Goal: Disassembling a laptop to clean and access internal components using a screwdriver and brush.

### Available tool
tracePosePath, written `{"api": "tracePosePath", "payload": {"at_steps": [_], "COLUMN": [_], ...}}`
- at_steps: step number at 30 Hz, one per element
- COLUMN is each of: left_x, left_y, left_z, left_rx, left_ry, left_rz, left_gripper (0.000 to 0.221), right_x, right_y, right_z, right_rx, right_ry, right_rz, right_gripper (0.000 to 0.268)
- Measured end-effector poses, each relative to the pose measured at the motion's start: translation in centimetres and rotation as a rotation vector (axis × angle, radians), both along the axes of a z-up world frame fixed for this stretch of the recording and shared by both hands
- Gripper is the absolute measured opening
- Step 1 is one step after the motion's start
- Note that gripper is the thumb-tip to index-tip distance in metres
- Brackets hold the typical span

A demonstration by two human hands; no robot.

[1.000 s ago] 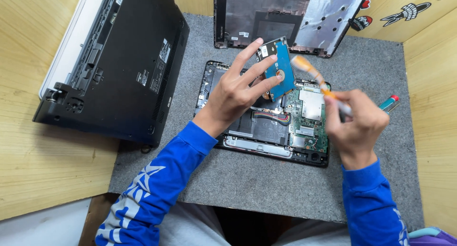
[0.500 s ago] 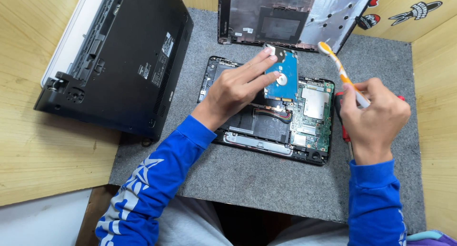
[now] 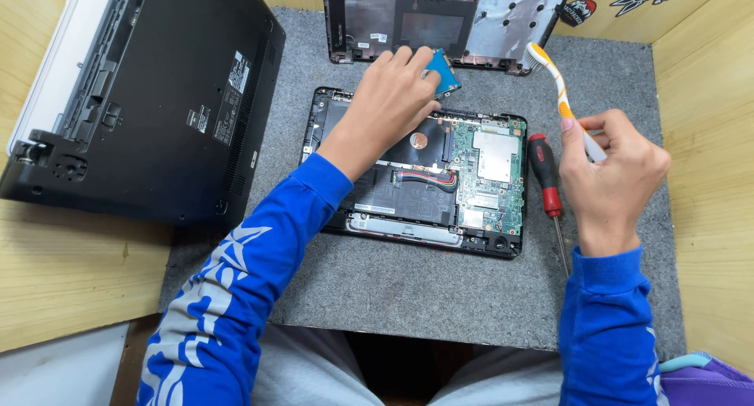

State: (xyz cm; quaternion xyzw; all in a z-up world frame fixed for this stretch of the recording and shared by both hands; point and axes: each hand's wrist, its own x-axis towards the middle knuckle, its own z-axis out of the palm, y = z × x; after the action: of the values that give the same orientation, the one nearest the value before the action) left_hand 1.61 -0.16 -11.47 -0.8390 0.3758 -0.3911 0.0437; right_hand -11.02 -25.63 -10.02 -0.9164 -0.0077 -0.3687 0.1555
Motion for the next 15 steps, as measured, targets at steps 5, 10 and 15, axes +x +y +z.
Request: {"api": "tracePosePath", "payload": {"at_steps": [5, 10, 15], "left_x": [0.8, 1.8, 3.0], "left_y": [0.7, 1.4, 1.4], "left_z": [0.1, 0.6, 2.1], "left_rx": [-0.136, -0.15, -0.004], "left_ry": [0.527, 0.612, 0.318], "left_rz": [0.199, 0.071, -0.073], "left_gripper": [0.07, 0.076, 0.073], "right_x": [0.0, -0.1, 0.0], "right_y": [0.1, 0.3, 0.2], "right_z": [-0.1, -0.1, 0.0], "right_rx": [-0.001, 0.006, 0.016], "right_ry": [0.04, 0.047, 0.05], "right_rz": [0.003, 0.025, 0.019], "right_gripper": [0.017, 0.017, 0.018]}}
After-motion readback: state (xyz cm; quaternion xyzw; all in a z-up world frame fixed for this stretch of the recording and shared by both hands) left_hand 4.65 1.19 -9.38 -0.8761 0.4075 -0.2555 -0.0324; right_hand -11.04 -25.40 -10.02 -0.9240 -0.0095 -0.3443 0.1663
